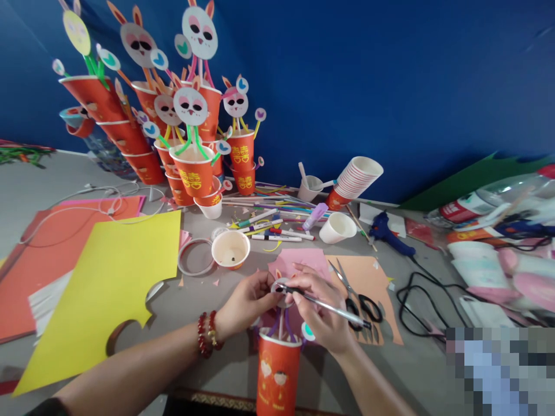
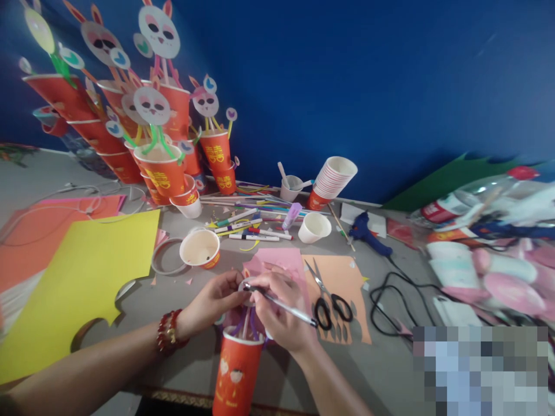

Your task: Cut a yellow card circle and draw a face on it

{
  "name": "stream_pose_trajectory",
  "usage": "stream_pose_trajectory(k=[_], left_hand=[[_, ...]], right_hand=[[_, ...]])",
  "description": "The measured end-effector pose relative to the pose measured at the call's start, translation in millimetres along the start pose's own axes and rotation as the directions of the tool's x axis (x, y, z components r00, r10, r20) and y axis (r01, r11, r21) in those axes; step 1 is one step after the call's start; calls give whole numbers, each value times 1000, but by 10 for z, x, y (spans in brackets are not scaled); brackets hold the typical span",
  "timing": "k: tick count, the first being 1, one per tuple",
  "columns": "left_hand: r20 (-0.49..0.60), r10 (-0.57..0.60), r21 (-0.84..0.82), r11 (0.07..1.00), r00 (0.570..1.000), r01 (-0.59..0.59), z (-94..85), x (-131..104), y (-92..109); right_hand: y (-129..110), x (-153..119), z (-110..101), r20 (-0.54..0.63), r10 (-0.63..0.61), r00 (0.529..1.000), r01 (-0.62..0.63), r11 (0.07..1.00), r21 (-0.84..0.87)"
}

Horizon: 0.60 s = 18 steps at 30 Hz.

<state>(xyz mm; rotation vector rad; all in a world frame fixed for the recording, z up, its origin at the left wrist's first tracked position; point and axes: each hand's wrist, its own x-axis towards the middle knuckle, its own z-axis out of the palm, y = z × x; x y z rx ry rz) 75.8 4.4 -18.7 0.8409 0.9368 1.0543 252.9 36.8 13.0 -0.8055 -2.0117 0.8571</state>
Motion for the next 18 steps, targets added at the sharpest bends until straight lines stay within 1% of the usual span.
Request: stream_pose_trajectory(k=[3,5,11,16,18], left_hand=[[-5,-4,12,1000,1000,4,1,4,1],[-8,-13,12,1000,1000,13,6,4,8],[11,-6,12,1000,1000,6,17,-2,11],[28,-74,-3,997,997,74,11,-4,-4],[20,-73,1,997,997,73,11,-1,4]], right_hand=[[-20,50,-18,-23,-53,998,53,999,-8],[-14,64,-24,-35,-57,998,56,998,-11],[71,40,-12,-19,24,1000,-23,996,83],[87,55,-40,-73,93,993,-82,987,137],[75,65,-47,-66,111,992,-102,986,129]])
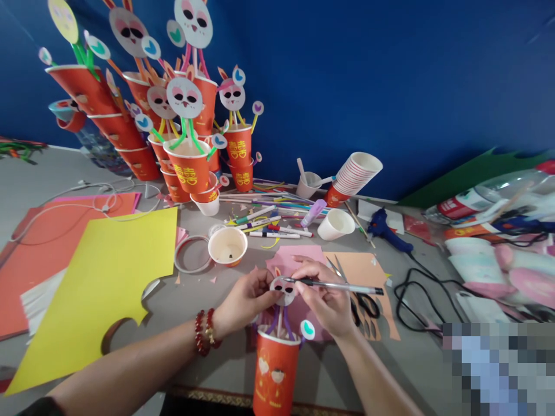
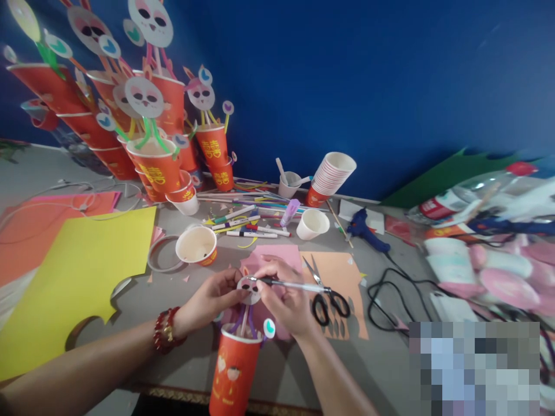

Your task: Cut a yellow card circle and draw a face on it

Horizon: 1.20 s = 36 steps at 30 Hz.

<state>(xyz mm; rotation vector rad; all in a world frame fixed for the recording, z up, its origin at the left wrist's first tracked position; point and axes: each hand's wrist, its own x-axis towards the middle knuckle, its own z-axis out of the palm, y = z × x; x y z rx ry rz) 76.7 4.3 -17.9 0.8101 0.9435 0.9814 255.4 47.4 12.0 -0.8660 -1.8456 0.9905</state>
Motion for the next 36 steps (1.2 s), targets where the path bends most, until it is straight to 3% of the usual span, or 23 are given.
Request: stream_pose_trajectory(k=[6,36], left_hand=[[-7,29,21,999,1000,-29,18,3,50],[-2,73,28,997,997,-73,7,3,7]], right_hand=[[-20,-7,51,70,-58,996,58,998,-6],[51,-43,90,87,-72,994,80,993,-90]])
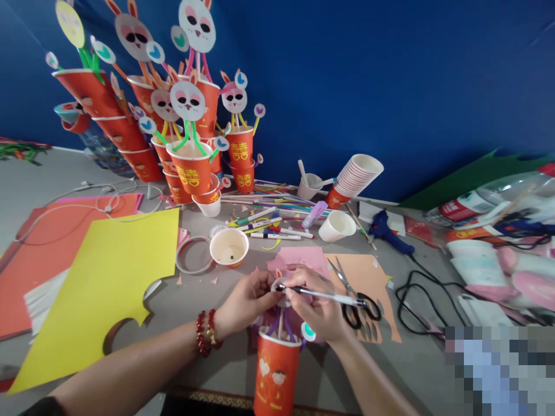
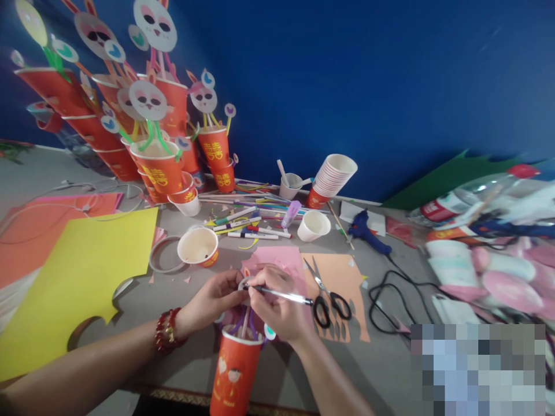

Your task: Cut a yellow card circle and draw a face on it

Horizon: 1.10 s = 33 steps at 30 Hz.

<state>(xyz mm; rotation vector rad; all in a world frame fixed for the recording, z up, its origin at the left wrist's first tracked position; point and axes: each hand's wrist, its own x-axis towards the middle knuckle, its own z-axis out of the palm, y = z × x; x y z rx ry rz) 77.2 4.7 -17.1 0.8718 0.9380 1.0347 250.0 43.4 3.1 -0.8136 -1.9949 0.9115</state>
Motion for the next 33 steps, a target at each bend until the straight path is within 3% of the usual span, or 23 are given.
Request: stream_pose_trajectory(k=[6,19,33], left_hand=[[22,-14,-26,1000,1000,14,-6,-2,2],[24,-48,19,999,999,48,-27,-1,12],[20,-24,34,999,1000,24,-22,-3,-13]], right_hand=[[1,-11,-44,-13,82,997,-81,992,97],[6,66,-25,-25,72,997,-66,977,203],[58,25,5,41,68,997,-72,993,97]])
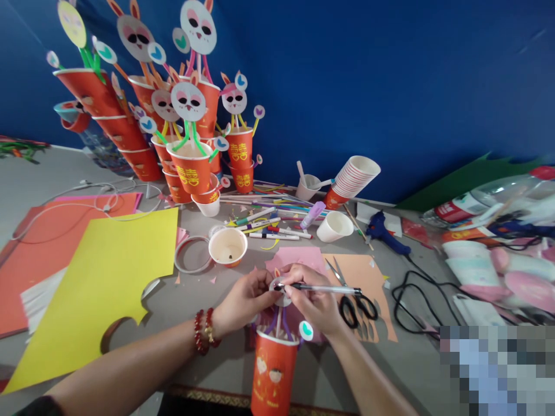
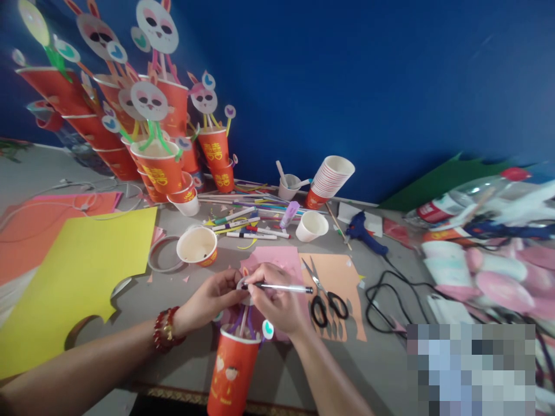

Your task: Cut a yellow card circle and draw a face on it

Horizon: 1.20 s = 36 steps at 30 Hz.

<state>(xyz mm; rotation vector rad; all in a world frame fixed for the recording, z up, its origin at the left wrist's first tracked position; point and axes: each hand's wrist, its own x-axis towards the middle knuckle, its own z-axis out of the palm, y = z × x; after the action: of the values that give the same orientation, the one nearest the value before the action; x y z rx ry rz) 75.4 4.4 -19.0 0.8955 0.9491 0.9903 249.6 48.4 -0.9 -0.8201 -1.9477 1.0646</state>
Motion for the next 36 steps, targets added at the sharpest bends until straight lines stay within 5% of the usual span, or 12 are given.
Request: stream_pose_trajectory(k=[36], left_hand=[[-9,11,-38,999,1000,-12,14,8,-6]], right_hand=[[-4,-14,-9,25,-57,998,59,995,-85]])
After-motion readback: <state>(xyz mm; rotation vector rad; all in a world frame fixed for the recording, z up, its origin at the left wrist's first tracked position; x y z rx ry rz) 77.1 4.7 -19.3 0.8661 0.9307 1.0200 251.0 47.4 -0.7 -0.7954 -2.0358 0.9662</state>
